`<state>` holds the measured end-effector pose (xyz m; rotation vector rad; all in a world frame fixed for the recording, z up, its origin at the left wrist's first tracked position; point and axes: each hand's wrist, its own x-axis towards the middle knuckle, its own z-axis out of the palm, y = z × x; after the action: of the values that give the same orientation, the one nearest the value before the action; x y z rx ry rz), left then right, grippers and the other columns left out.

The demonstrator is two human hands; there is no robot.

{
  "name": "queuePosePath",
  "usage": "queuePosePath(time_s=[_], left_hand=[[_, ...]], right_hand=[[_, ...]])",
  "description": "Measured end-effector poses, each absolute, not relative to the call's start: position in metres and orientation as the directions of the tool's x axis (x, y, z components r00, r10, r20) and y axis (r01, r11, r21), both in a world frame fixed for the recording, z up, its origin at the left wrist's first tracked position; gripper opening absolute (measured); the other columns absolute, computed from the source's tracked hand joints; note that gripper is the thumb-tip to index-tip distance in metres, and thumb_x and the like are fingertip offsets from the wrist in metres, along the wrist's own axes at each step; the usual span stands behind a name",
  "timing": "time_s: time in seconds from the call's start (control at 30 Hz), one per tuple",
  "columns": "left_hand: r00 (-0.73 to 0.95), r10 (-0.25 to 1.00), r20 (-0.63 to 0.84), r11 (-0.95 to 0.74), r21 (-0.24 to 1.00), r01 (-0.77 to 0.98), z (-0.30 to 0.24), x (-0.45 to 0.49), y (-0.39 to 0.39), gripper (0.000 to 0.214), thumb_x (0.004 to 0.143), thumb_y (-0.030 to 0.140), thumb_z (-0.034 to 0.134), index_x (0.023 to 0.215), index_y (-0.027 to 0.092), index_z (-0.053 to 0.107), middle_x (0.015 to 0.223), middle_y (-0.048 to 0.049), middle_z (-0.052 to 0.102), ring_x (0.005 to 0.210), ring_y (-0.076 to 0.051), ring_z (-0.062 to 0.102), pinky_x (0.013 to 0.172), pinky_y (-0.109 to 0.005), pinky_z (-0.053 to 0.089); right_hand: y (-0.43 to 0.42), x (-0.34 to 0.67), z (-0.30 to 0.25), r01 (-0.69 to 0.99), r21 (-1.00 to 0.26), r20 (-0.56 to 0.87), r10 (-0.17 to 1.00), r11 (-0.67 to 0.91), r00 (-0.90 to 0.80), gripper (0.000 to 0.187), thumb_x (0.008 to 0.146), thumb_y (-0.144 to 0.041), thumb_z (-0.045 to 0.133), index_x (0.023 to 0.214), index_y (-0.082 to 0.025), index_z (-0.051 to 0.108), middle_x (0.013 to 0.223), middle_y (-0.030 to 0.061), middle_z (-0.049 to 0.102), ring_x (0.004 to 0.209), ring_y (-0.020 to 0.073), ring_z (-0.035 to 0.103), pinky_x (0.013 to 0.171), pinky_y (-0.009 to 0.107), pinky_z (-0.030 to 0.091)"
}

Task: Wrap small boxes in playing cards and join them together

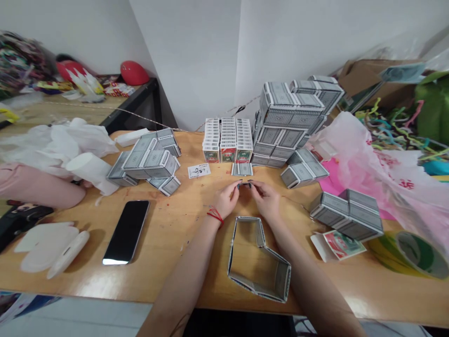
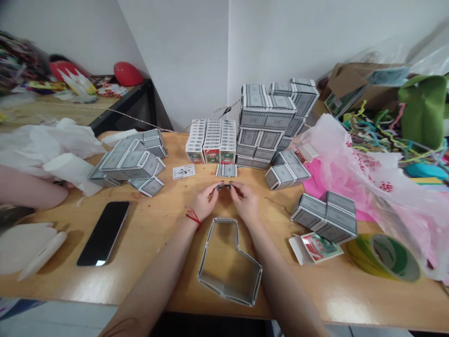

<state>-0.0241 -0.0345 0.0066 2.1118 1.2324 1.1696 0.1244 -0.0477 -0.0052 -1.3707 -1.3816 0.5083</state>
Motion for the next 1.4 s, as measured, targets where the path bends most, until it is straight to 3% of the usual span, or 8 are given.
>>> queuePosePath(time_s=[0.27,0.57,0.9,1.07,1.4], left_hand=[[0.223,0.845,0.487,-0.531,0.709,0.464,0.002,-0.019,-0.032,0.024,0.081,0.028,0.046,0.099,0.019,0.061,0.094,-0.0036,0.067,0.083,-0.013,0.063,0.078,-0.025,0.052],[0.113,0.833,0.542,-0.508,0.667,0.545,0.002,-0.018,-0.027,0.018,0.078,0.032,0.053,0.085,0.022,0.066,0.082,-0.0014,0.069,0.075,-0.013,0.064,0.07,-0.025,0.052],[-0.009,0.845,0.534,-0.431,0.692,0.58,0.001,-0.014,-0.025,0.02,0.072,0.038,0.059,0.072,0.02,0.066,0.073,-0.0008,0.069,0.067,-0.012,0.063,0.064,-0.023,0.049],[-0.056,0.86,0.506,-0.397,0.736,0.548,0.0,-0.012,-0.027,0.021,0.073,0.038,0.059,0.076,0.018,0.063,0.073,-0.0014,0.068,0.066,-0.011,0.063,0.062,-0.021,0.049],[0.006,0.872,0.489,-0.411,0.727,0.55,-0.001,-0.016,-0.03,0.019,0.083,0.021,0.042,0.09,0.018,0.059,0.082,-0.0034,0.067,0.072,-0.012,0.063,0.065,-0.023,0.049]], right_hand=[[-0.048,0.125,-0.003,0.506,-0.819,0.428,0.875,0.27,0.225,0.021,0.075,-0.035,0.055,0.083,-0.02,0.067,0.081,0.0041,0.069,0.068,0.0149,0.063,0.064,0.027,0.051],[-0.05,0.121,0.001,0.556,-0.773,0.463,0.871,0.306,0.166,0.02,0.079,-0.031,0.05,0.087,-0.021,0.066,0.081,0.0034,0.068,0.066,0.014,0.062,0.059,0.025,0.05],[-0.05,0.12,0.0,0.564,-0.756,0.463,0.88,0.332,0.103,0.024,0.082,-0.026,0.043,0.095,-0.021,0.062,0.089,0.0048,0.067,0.076,0.0158,0.062,0.068,0.029,0.05],[-0.049,0.12,-0.001,0.572,-0.757,0.448,0.889,0.316,0.101,0.024,0.082,-0.027,0.042,0.094,-0.022,0.062,0.09,0.0049,0.067,0.077,0.0167,0.062,0.071,0.031,0.05],[-0.05,0.118,0.001,0.55,-0.772,0.441,0.892,0.318,0.103,0.023,0.083,-0.027,0.043,0.096,-0.021,0.061,0.089,0.005,0.068,0.079,0.0166,0.063,0.071,0.03,0.05]])
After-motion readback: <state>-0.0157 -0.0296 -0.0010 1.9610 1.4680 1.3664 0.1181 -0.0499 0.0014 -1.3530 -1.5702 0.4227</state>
